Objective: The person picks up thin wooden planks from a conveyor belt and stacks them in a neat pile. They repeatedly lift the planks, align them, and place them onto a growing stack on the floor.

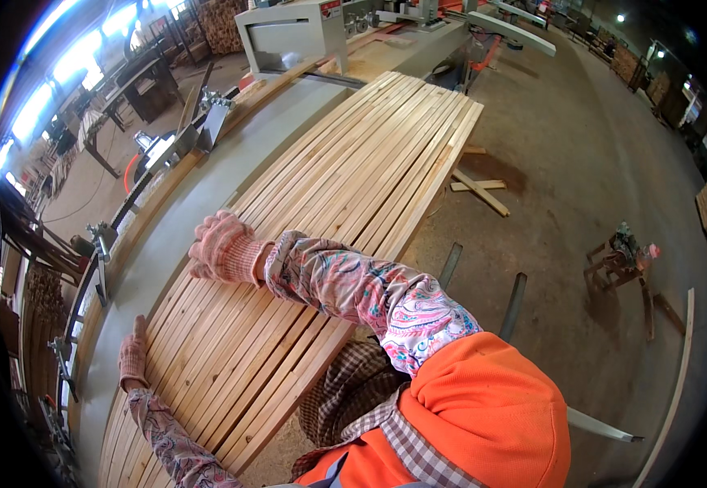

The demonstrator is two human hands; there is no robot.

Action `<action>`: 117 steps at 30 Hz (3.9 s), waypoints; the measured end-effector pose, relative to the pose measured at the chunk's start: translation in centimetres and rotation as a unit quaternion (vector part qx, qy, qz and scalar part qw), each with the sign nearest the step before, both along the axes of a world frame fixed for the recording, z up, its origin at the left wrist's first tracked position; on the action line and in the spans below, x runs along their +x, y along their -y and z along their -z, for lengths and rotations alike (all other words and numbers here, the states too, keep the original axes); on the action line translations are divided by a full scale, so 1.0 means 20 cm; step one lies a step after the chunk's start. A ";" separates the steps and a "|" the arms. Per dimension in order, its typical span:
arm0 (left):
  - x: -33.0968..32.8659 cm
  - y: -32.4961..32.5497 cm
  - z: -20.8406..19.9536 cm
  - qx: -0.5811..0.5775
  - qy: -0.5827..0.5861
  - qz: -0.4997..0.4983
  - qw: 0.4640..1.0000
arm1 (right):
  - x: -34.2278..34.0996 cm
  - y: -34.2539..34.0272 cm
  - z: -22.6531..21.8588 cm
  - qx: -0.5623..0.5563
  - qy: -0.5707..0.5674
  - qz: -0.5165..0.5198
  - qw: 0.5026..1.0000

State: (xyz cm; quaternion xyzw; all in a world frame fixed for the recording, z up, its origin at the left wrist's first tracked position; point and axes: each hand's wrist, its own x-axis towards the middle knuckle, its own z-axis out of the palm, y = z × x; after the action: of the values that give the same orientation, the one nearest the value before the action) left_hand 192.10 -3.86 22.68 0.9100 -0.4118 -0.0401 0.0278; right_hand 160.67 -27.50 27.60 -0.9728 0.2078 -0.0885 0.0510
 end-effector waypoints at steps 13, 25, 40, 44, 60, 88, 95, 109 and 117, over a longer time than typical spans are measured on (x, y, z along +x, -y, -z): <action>0.22 -0.06 0.17 0.020 0.057 0.077 0.995 | 0.02 -0.01 -0.02 0.005 -0.038 0.007 0.999; 0.12 -0.01 0.06 0.022 -0.008 0.022 0.999 | 0.01 -0.01 -0.05 0.014 -0.087 0.015 0.996; -0.11 0.04 -0.16 -0.086 -0.134 -0.034 0.987 | -0.01 -0.02 -0.12 0.045 -0.090 0.019 0.995; -0.08 0.02 -0.14 -0.113 -0.139 -0.048 0.983 | -0.01 -0.02 -0.09 0.039 -0.078 0.014 0.996; -0.07 0.04 -0.12 -0.157 -0.161 -0.097 0.970 | 0.12 0.05 -0.11 0.058 -0.121 0.058 0.989; 0.09 0.02 -0.01 0.112 0.079 0.019 0.990 | 0.13 0.05 -0.06 0.002 -0.051 0.043 0.998; -0.06 0.06 -0.09 0.018 0.078 -0.048 0.996 | 0.11 0.07 -0.05 0.020 -0.031 0.040 0.999; 0.15 -0.09 0.03 0.124 0.138 0.131 0.974 | 0.12 0.06 -0.01 -0.039 -0.015 0.010 0.999; 0.14 -0.04 0.06 0.092 0.118 0.090 0.985 | 0.12 0.05 -0.05 -0.013 -0.061 0.019 0.998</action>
State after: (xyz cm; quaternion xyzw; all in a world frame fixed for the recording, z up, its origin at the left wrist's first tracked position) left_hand 194.98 -3.03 21.50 0.8664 -0.4867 0.0278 -0.1082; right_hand 163.10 -28.48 28.58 -0.9728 0.2282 -0.0322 0.0241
